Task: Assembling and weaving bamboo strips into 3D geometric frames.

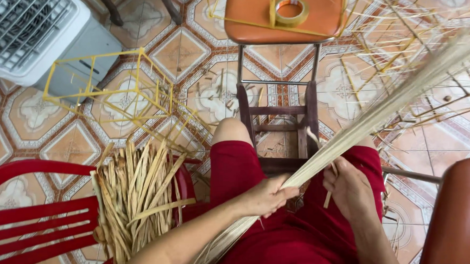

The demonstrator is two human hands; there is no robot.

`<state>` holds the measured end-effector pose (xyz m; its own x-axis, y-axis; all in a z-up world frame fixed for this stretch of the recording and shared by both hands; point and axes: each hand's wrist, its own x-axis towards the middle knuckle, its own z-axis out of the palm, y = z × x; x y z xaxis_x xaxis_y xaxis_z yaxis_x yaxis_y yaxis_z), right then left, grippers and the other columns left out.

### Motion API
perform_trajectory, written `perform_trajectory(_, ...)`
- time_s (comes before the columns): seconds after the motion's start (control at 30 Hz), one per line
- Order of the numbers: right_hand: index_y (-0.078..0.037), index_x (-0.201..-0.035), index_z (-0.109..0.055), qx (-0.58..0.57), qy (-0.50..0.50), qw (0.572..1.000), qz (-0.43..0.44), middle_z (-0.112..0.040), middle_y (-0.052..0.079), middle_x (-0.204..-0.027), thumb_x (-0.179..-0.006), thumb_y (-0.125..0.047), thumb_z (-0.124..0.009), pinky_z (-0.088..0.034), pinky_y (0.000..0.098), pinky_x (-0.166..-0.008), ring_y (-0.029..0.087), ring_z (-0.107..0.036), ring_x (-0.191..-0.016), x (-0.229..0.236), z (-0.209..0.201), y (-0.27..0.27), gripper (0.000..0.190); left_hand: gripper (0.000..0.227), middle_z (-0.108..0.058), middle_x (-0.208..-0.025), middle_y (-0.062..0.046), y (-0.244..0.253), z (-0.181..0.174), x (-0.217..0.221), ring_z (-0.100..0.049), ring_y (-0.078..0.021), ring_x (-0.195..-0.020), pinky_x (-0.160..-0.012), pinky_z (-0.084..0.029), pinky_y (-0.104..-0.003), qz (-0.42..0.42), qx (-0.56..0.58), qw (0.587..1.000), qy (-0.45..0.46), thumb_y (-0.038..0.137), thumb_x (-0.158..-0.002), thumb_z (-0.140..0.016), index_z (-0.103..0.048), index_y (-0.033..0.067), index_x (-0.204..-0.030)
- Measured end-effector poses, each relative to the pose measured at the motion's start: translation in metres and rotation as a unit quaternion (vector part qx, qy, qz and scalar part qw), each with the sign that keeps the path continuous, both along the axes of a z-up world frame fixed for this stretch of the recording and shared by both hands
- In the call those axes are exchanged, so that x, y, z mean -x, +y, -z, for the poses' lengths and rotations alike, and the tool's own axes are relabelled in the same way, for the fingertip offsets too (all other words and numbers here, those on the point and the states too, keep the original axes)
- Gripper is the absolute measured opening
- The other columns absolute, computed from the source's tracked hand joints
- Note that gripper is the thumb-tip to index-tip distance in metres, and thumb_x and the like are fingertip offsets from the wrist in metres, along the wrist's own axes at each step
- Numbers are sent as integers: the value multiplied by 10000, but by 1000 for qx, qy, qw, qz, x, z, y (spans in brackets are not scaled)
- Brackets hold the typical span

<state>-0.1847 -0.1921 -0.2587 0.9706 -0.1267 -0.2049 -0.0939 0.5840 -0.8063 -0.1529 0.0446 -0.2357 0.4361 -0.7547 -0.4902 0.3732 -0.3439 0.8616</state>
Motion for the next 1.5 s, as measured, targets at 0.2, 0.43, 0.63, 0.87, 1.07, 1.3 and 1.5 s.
perform_trajectory(0.2, 4, -1119, -723, 99, 185, 975, -68, -724, 77, -828, -957, -40, -579, -411, 235, -511, 106, -525, -599, 22, 59, 18, 221, 524, -606, -732, -45, -3, 13, 8, -572, -136, -540, -448, -474, -310, -54, -95, 970, -219, 521, -1074, -462, -586, 24, -1184)
perform_trajectory(0.43, 51, -1097, -735, 131, 99, 983, -87, -728, 93, -832, -997, -56, -626, -548, 265, -608, 125, -647, -676, 28, 56, 28, 182, 654, -592, -631, -32, 1, 9, 7, -597, -126, -505, -454, -493, -312, -105, -85, 975, -174, 583, -1031, -329, -500, 60, -1384)
perform_trajectory(0.63, -62, -1146, -746, 423, 144, 874, -192, -772, 73, -863, -890, -123, -683, -559, 283, -561, 133, -677, -619, 47, -35, 37, 270, 531, -565, -582, -28, 8, 11, 2, -546, -147, -479, -451, -477, -368, -82, -142, 964, -210, 493, -1072, -355, -655, 123, -1308)
perform_trajectory(0.87, -50, -895, -727, 665, -195, 702, -162, -712, 85, -839, -804, -126, -792, -554, 337, -722, 191, -677, -816, 12, -63, 28, 136, 295, -691, -829, -60, -3, 48, 22, -700, -182, -706, -658, -586, -344, -93, -57, 922, -371, 346, -1059, -564, -749, 119, -1096)
perform_trajectory(1.07, -88, -1043, -690, 311, -4, 929, -201, -738, 35, -899, -863, -56, -732, -600, 253, -755, 107, -715, -844, -7, 22, 12, 188, 163, -751, -1077, -46, -12, 64, 19, -733, -134, -944, -830, -621, -281, -225, 55, 931, -281, 147, -957, -718, -776, 118, -1106)
perform_trajectory(1.3, -61, -969, -773, 285, -93, 936, -182, -731, 23, -1027, -864, -67, -746, -632, 260, -849, 98, -693, -952, -8, 12, 18, 109, 196, -776, -990, -51, -25, 103, 7, -709, -85, -892, -827, -601, -249, -247, 106, 956, -113, 189, -1007, -691, -764, 101, -1166)
perform_trajectory(1.5, -45, -949, -761, 373, -70, 917, -119, -729, 20, -940, -886, -44, -764, -560, 232, -769, 85, -651, -861, -6, 44, 17, 63, 267, -784, -960, -71, -26, 97, 0, -703, -92, -871, -783, -569, -270, -131, 97, 966, -199, 250, -1042, -681, -785, 12, -1106)
